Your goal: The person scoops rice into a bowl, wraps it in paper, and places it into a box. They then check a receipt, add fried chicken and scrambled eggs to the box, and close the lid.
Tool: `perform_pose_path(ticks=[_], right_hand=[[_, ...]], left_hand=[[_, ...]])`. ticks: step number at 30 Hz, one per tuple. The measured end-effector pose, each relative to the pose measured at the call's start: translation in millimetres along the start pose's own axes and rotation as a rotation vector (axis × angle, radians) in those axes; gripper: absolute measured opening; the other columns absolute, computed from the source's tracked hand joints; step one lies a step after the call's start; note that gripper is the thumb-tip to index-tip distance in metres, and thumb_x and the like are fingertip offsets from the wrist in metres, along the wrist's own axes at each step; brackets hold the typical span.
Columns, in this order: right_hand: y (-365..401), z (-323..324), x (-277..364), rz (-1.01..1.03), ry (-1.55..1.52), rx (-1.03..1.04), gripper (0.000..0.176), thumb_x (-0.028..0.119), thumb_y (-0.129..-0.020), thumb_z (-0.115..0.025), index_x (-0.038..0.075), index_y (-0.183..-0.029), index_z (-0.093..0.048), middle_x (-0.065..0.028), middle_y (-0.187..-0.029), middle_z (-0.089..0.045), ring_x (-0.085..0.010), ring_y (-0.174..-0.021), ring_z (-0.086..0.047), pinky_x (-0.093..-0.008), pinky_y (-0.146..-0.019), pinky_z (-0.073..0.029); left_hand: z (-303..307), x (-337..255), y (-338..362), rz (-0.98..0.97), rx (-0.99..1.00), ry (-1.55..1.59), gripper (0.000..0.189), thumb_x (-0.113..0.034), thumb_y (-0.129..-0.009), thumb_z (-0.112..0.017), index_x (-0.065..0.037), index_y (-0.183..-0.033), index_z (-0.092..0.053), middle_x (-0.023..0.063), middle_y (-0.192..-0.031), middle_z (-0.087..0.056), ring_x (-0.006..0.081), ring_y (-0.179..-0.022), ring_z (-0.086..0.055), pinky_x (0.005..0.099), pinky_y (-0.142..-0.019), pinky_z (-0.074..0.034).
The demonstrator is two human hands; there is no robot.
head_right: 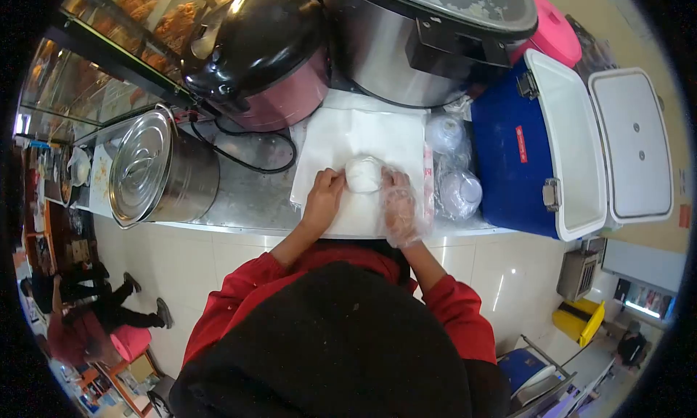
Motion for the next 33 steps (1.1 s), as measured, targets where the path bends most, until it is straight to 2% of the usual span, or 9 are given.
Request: perform_pose_path(ticks=[2, 6, 9, 15, 18, 21, 24, 27, 33], right_hand=[[8.4, 1.1, 10.5, 0.047, -0.108, -0.053, 0.045, 0.009, -0.087, -0.042, 0.000, -0.130, -0.037, -0.0165, -0.128, -0.040, -0.0302, -0.119, -0.038, -0.0344, -0.099, -0.032], [7.5, -21.1, 4.7, 0.010, -0.350, -0.077, 0.054, 0.005, -0.086, -0.039, -0.003, -0.137, -0.025, -0.0173, -0.142, -0.027, -0.0303, -0.131, -0.025, -0.0352, -0.108, -0.019], [4.7, -21.9, 16.2, 0.106, -0.488, -0.118, 0.058, 0.002, -0.083, -0.042, -0.003, -0.138, -0.022, -0.0195, -0.141, -0.026, -0.0313, -0.132, -0.023, -0.0353, -0.109, -0.017], [-11.2, -18.5, 42.8, 0.057, -0.601, -0.022, 0.062, 0.009, -0.082, -0.052, -0.007, -0.135, -0.024, -0.0234, -0.138, -0.029, -0.0339, -0.128, -0.028, -0.0367, -0.107, -0.020], [-16.3, -28.8, 41.1, -0.213, -0.581, -0.139, 0.068, 0.021, -0.080, -0.063, -0.008, -0.132, -0.029, -0.0257, -0.131, -0.036, -0.0345, -0.123, -0.033, -0.0378, -0.104, -0.024], [-19.8, -24.2, 53.8, -0.300, -0.359, -0.301, 0.069, 0.027, -0.077, -0.069, -0.009, -0.125, -0.036, -0.0242, -0.116, -0.048, -0.0311, -0.110, -0.045, -0.0376, -0.097, -0.033], [-25.2, -19.0, 46.3, -0.487, -0.607, -0.244, 0.063, 0.028, -0.077, -0.070, -0.008, -0.120, -0.042, -0.0165, -0.104, -0.056, -0.0233, -0.093, -0.054, -0.0329, -0.084, -0.043], [-30.6, -30.8, 19.1, -0.532, -1.011, -0.332, 0.058, 0.026, -0.078, -0.071, -0.006, -0.118, -0.045, -0.0108, -0.098, -0.059, -0.0156, -0.084, -0.056, -0.0271, -0.075, -0.046], [-47.1, 155.3, 125.0, 0.002, -1.208, -0.582, 0.057, 0.020, -0.073, -0.074, -0.001, -0.119, -0.047, -0.0103, -0.103, -0.059, -0.0157, -0.093, -0.056, -0.0283, -0.077, -0.047]], left_hand=[[8.0, -13.0, -1.8, -0.035, 0.107, 0.071, 0.037, -0.005, -0.079, -0.046, 0.004, -0.115, -0.043, 0.0178, -0.105, -0.046, 0.0350, -0.100, -0.044, 0.0419, -0.082, -0.044], [15.4, -23.1, -4.8, -0.082, 0.082, 0.113, 0.037, -0.004, -0.076, -0.049, 0.008, -0.110, -0.044, 0.0202, -0.105, -0.045, 0.0364, -0.102, -0.042, 0.0427, -0.083, -0.043], [24.7, -32.0, -6.2, -0.115, 0.029, 0.067, 0.021, -0.002, -0.073, -0.054, 0.010, -0.091, -0.055, 0.0188, -0.100, -0.045, 0.0342, -0.098, -0.044, 0.0389, -0.083, -0.043], [16.6, -20.9, -3.4, -0.037, 0.064, 0.118, 0.013, -0.002, -0.071, -0.055, 0.009, -0.077, -0.056, 0.0213, -0.102, -0.043, 0.0366, -0.096, -0.043, 0.0414, -0.080, -0.043], [17.6, -23.5, -3.1, -0.087, 0.056, 0.145, 0.035, -0.002, -0.074, -0.051, 0.010, -0.106, -0.042, 0.0236, -0.102, -0.043, 0.0404, -0.097, -0.042, 0.0447, -0.076, -0.043], [21.4, -31.2, -0.3, -0.121, 0.042, 0.089, 0.034, -0.001, -0.074, -0.050, 0.010, -0.105, -0.042, 0.0237, -0.103, -0.042, 0.0409, -0.095, -0.043, 0.0451, -0.075, -0.043], [9.1, -23.2, -3.9, 0.001, 0.156, 0.068, 0.036, 0.001, -0.074, -0.050, 0.010, -0.108, -0.043, 0.0252, -0.112, -0.040, 0.0422, -0.100, -0.041, 0.0438, -0.082, -0.042], [28.8, -42.3, -9.3, -0.144, 0.049, 0.181, 0.048, 0.001, -0.075, -0.050, 0.010, -0.121, -0.038, 0.0247, -0.121, -0.037, 0.0399, -0.114, -0.037, 0.0399, -0.095, -0.035], [136.8, -158.7, -61.3, -0.135, 0.072, 1.275, 0.061, -0.015, -0.085, -0.049, 0.005, -0.136, -0.024, 0.0152, -0.132, -0.035, 0.0237, -0.127, -0.031, 0.0335, -0.104, -0.023]])
Point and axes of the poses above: each hand's wrist, its own y-axis away from the middle knuckle, its own z-axis out of the back of the hand, x = y × z, the point moved 8 cm from there along -y, towards the middle knuckle
